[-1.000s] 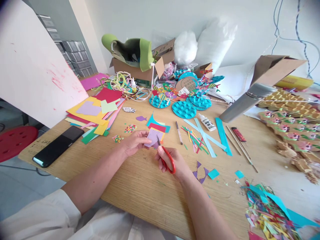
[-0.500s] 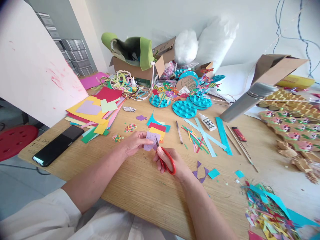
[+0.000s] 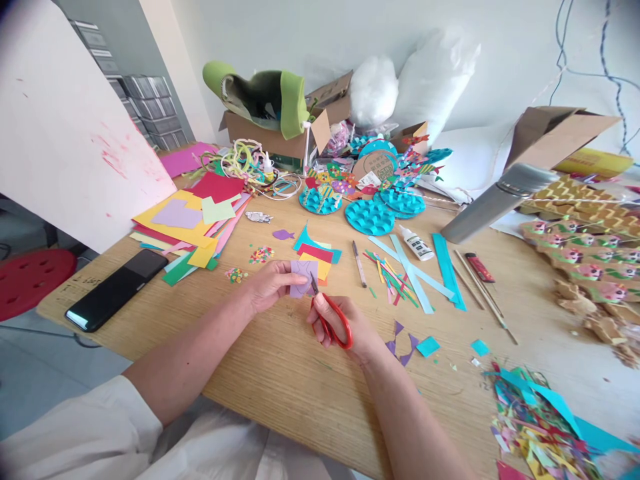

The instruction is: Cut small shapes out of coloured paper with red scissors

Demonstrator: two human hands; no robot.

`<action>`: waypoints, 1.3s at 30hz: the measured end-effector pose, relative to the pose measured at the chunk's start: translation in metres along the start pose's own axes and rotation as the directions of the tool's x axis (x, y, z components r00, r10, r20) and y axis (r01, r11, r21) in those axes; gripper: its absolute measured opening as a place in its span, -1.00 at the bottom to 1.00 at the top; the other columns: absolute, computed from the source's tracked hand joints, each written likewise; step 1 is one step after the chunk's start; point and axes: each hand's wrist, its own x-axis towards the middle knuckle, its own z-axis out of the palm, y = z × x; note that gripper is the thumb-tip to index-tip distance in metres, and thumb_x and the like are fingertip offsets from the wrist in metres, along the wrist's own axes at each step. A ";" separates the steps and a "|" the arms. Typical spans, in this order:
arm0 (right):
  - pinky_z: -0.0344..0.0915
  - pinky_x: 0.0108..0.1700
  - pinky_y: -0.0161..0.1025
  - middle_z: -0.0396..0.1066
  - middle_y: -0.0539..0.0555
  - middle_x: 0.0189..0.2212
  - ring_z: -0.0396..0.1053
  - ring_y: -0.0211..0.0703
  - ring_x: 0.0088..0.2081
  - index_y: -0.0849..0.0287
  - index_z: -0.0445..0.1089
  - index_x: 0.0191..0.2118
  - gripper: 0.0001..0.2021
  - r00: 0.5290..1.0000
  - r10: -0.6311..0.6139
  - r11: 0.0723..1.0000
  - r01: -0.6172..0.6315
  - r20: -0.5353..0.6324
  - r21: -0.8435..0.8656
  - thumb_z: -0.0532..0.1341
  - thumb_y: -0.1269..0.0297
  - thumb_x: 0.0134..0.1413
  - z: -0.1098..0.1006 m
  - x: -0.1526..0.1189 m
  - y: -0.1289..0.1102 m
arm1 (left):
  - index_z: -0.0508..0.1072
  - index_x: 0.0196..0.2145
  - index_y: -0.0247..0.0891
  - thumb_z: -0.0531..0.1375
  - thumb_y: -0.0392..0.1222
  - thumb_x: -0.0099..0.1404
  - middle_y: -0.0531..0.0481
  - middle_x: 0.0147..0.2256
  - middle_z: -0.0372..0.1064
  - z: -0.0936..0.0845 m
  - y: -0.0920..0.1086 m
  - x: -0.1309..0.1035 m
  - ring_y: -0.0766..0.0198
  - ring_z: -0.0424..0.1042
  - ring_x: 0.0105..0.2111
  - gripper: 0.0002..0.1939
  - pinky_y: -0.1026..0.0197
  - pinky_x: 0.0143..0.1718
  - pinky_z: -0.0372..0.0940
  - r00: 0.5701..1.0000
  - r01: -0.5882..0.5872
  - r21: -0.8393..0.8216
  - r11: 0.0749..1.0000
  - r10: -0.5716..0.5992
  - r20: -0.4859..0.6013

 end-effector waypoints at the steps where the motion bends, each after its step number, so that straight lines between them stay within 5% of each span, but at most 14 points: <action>1: 0.00 -0.64 -0.36 0.24 -0.05 -0.75 0.13 -0.35 -0.72 0.23 0.37 -0.48 -0.40 1.000 0.007 1.000 -0.007 0.001 -0.002 0.13 -0.33 0.01 0.000 0.001 0.001 | 0.57 -0.33 -0.36 0.42 -0.14 -0.13 -0.09 -0.38 0.52 0.000 0.000 0.000 0.27 0.48 -0.38 -0.63 0.22 -0.24 0.29 1.000 -0.002 0.002 1.000 0.002 0.001; 39: -0.02 -0.66 -0.38 0.29 -0.02 -0.74 0.15 -0.39 -0.74 0.28 0.40 -0.46 -0.35 0.999 0.040 0.999 -0.040 0.013 0.027 0.16 -0.36 -0.03 -0.003 0.001 0.002 | 0.51 -0.43 -0.38 0.35 -0.07 -0.12 -0.04 -0.46 0.43 0.002 0.000 -0.002 0.35 0.36 -0.47 -0.68 0.27 -0.41 0.23 0.999 -0.045 0.183 0.982 0.049 -0.018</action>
